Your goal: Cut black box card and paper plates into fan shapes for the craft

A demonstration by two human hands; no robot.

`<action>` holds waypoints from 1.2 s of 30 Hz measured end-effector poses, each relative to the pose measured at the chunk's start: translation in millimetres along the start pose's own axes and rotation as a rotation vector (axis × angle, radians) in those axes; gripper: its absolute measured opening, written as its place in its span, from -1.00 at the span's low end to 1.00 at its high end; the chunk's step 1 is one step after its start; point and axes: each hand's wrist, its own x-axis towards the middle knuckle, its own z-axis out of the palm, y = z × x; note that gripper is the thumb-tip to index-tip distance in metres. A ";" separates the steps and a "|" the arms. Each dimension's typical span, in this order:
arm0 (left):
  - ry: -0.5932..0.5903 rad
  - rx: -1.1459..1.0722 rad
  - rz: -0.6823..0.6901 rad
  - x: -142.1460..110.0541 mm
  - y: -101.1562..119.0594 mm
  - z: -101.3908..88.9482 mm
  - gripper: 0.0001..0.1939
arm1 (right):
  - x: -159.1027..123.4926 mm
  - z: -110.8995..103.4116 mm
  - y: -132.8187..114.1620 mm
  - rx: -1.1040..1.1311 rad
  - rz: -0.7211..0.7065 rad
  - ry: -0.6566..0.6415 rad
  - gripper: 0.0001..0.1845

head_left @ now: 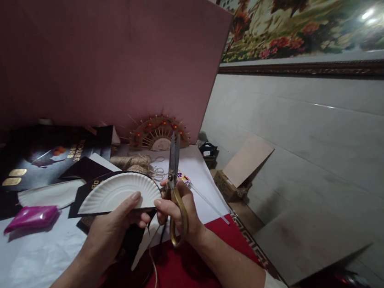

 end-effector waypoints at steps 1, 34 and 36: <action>-0.003 -0.026 -0.004 -0.4 0.8 -1.0 -0.54 | 0.1 0.4 0.0 0.006 -0.001 -0.009 -0.52; 0.077 -0.300 0.140 -13.3 30.3 -8.5 -0.63 | -45.5 5.7 -20.6 -0.268 0.336 -0.250 -0.05; 0.090 -0.284 0.128 -12.2 29.9 -9.5 -0.63 | -45.3 6.4 -20.6 -0.271 0.335 -0.244 -0.04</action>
